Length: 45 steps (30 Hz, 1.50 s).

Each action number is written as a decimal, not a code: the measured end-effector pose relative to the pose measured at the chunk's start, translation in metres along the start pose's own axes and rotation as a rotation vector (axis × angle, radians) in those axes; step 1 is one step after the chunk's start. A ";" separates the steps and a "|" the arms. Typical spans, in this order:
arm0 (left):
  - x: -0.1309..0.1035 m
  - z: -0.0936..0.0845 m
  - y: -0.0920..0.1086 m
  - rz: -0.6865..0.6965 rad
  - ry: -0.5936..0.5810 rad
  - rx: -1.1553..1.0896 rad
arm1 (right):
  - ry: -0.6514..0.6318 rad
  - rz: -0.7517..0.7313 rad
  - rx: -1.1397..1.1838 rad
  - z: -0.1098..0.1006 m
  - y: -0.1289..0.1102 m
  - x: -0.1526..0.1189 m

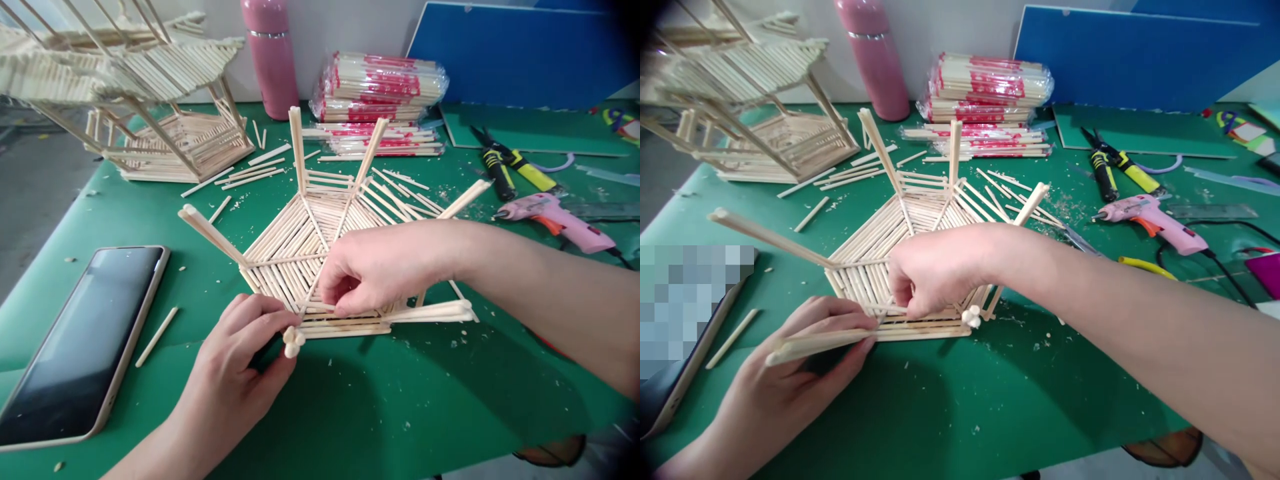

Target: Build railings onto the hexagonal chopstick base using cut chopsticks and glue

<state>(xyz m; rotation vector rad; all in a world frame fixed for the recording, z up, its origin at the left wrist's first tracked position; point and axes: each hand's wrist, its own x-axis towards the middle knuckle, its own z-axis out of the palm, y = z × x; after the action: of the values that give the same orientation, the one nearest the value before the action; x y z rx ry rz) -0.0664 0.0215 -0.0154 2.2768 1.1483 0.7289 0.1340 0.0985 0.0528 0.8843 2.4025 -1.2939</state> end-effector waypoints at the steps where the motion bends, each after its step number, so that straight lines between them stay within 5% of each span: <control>1: 0.000 0.000 0.001 -0.004 -0.008 0.001 | -0.018 0.009 0.008 0.000 0.000 0.000; 12: 0.003 0.000 0.002 -0.002 -0.008 -0.058 | -0.174 0.089 0.041 0.000 -0.004 0.004; 45: 0.005 0.003 0.000 0.016 0.000 -0.029 | -0.119 0.054 -0.019 0.008 -0.003 0.001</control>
<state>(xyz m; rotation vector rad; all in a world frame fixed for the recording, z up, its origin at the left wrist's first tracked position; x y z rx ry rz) -0.0616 0.0252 -0.0158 2.2640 1.1134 0.7464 0.1305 0.0914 0.0501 0.8360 2.2803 -1.2650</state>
